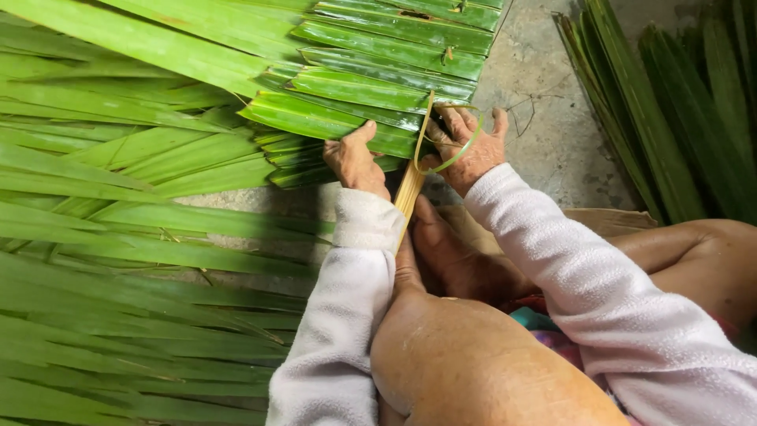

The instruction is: Weaving palm leaves over a wooden stick to create a thatched panel, securing them with thin leaf strips.

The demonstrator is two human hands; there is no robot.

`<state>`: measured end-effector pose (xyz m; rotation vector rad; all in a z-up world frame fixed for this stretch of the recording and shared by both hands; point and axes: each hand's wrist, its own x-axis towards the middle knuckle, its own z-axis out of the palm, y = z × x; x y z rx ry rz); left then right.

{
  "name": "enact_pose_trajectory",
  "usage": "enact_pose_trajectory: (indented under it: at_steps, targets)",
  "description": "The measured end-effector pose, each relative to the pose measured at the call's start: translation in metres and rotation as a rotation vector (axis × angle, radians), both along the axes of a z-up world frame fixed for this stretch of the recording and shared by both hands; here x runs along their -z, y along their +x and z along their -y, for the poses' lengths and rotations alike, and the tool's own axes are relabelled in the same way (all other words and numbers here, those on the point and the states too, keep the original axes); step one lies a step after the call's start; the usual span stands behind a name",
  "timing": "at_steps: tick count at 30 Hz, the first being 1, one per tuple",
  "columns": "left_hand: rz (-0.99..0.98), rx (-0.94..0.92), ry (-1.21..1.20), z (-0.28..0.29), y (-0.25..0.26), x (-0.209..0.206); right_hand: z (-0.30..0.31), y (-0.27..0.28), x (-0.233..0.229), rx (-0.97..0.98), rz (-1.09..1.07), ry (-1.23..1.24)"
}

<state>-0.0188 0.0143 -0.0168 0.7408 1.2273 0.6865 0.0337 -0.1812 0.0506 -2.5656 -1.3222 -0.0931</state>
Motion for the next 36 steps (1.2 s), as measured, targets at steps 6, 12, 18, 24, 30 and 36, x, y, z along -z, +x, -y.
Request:
enact_pose_trajectory:
  at_steps: [6, 12, 18, 24, 30, 36]
  targets:
    - [0.013, 0.094, -0.053, -0.008, 0.008, -0.007, -0.004, 0.003, 0.007, -0.022, 0.039, 0.124]
    - [-0.139, 0.125, 0.039, 0.001, -0.008, -0.038, 0.002, 0.006, 0.016, -0.044, 0.02, 0.065]
    - [-0.65, 0.218, 0.491, -0.015, -0.035, -0.022, 0.0, 0.013, 0.023, -0.075, 0.024, 0.094]
    - [-0.476, 0.184, 1.606, 0.015, -0.046, -0.069, 0.0, 0.013, 0.026, -0.076, 0.051, 0.15]
    - [-0.413, 0.784, 1.849, 0.018, -0.015, -0.044, -0.002, 0.01, 0.022, -0.053, 0.027, 0.15]
    - [-0.548, 1.115, 1.731, 0.002, -0.009, -0.045, 0.001, -0.002, 0.014, 0.007, 0.02, 0.059]
